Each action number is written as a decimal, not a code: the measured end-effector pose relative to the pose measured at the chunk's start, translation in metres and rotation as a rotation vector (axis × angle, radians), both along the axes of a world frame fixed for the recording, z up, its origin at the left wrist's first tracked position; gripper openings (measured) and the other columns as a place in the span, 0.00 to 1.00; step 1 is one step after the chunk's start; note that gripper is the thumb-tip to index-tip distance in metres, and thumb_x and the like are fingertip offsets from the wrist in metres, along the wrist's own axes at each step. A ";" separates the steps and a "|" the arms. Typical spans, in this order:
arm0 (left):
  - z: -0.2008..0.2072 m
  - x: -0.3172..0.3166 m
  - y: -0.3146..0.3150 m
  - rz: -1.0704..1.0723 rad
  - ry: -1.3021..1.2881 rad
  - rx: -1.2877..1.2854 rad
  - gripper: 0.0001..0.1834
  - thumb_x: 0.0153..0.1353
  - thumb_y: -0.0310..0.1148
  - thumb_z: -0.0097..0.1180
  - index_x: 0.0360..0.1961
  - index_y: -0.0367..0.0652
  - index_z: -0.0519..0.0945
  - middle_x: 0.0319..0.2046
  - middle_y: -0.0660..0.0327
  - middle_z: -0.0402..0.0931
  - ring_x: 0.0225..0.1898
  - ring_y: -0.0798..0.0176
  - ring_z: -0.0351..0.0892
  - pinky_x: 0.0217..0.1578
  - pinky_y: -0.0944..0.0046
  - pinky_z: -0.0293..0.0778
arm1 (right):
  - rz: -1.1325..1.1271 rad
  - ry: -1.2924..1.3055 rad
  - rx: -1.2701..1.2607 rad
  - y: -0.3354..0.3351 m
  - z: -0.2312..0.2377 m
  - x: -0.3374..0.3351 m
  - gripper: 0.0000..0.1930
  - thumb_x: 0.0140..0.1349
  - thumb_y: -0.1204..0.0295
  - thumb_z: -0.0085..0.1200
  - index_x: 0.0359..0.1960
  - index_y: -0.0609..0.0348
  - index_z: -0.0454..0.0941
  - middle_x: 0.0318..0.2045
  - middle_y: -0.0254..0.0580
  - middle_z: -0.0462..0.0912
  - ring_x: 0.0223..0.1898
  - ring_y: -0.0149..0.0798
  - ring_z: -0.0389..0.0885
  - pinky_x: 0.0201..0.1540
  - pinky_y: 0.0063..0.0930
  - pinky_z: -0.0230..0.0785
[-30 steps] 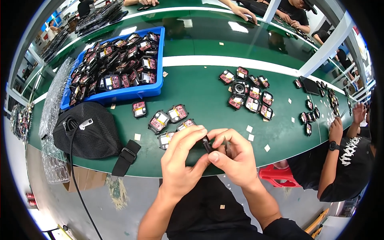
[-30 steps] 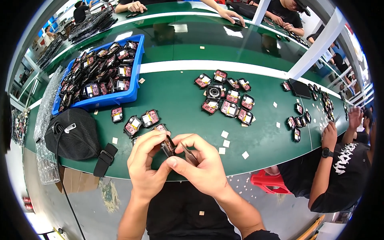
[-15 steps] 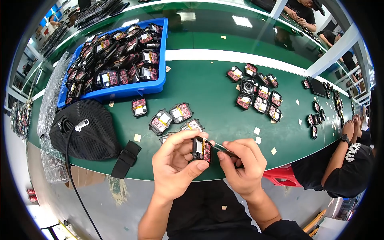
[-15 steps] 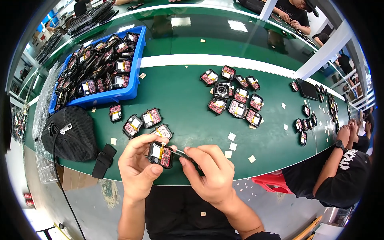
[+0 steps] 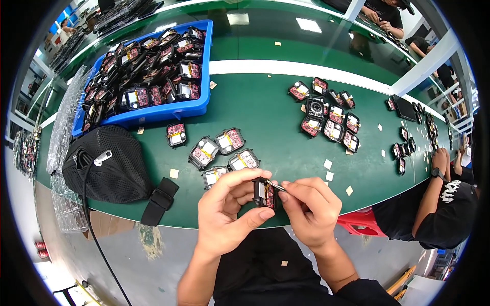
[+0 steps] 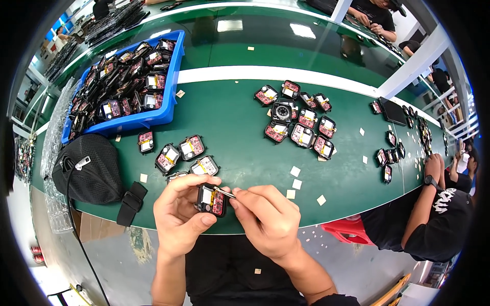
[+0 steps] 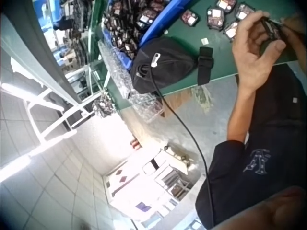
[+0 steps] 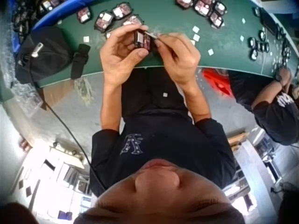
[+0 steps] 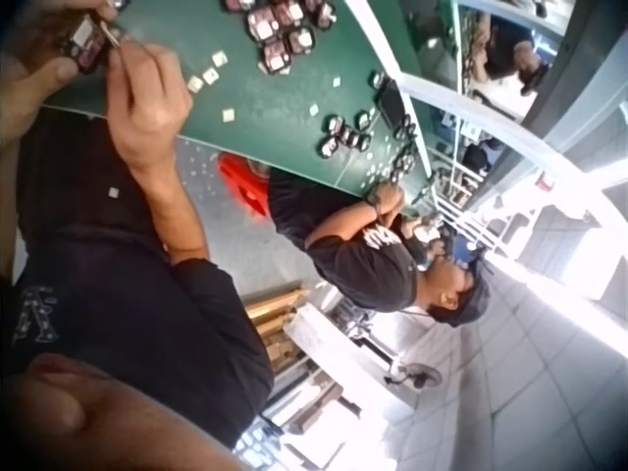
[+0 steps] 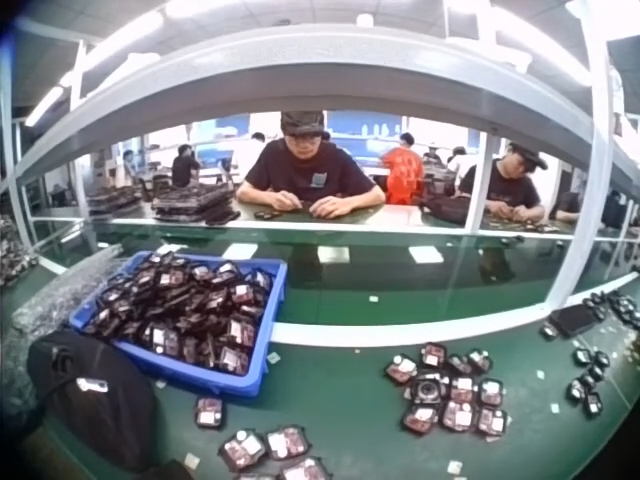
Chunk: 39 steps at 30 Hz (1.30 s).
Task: Assemble small electronic components (smartwatch-like devices) using tweezers.
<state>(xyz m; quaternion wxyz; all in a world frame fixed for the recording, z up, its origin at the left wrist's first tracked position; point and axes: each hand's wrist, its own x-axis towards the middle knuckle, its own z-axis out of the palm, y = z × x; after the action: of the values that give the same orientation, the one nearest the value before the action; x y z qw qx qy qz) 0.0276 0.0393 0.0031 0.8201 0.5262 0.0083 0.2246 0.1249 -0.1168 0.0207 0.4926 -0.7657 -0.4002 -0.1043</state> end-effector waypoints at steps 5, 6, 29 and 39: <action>-0.001 -0.004 0.005 -0.006 -0.025 0.020 0.33 0.60 0.16 0.73 0.66 0.30 0.73 0.61 0.45 0.79 0.59 0.56 0.83 0.60 0.57 0.81 | 0.073 0.151 0.030 0.001 0.002 -0.001 0.08 0.59 0.83 0.70 0.40 0.65 0.88 0.32 0.41 0.85 0.24 0.32 0.83 0.25 0.26 0.73; -0.001 -0.004 0.005 -0.003 -0.035 0.022 0.33 0.60 0.16 0.72 0.66 0.30 0.73 0.62 0.45 0.79 0.59 0.56 0.83 0.60 0.57 0.81 | 0.077 0.159 0.024 0.001 0.002 -0.001 0.08 0.59 0.83 0.70 0.40 0.65 0.88 0.32 0.41 0.85 0.24 0.31 0.82 0.25 0.25 0.73; -0.001 -0.001 0.008 0.000 0.019 0.087 0.32 0.61 0.15 0.70 0.66 0.29 0.74 0.69 0.47 0.68 0.59 0.54 0.84 0.58 0.57 0.84 | 0.018 0.095 -0.019 0.003 0.002 -0.003 0.07 0.60 0.83 0.69 0.40 0.64 0.88 0.32 0.42 0.86 0.23 0.32 0.82 0.25 0.26 0.73; 0.000 -0.002 0.005 0.062 0.019 0.099 0.31 0.59 0.12 0.69 0.64 0.27 0.75 0.69 0.45 0.68 0.60 0.50 0.83 0.59 0.54 0.85 | 0.025 0.020 -0.028 0.007 0.001 -0.004 0.08 0.60 0.84 0.68 0.41 0.65 0.86 0.33 0.45 0.86 0.27 0.40 0.86 0.28 0.31 0.78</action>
<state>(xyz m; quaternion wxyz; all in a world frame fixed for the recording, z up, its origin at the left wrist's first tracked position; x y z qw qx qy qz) 0.0260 0.0438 0.0028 0.7857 0.5677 0.0210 0.2450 0.1209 -0.1093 0.0214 0.4870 -0.7686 -0.4059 -0.0849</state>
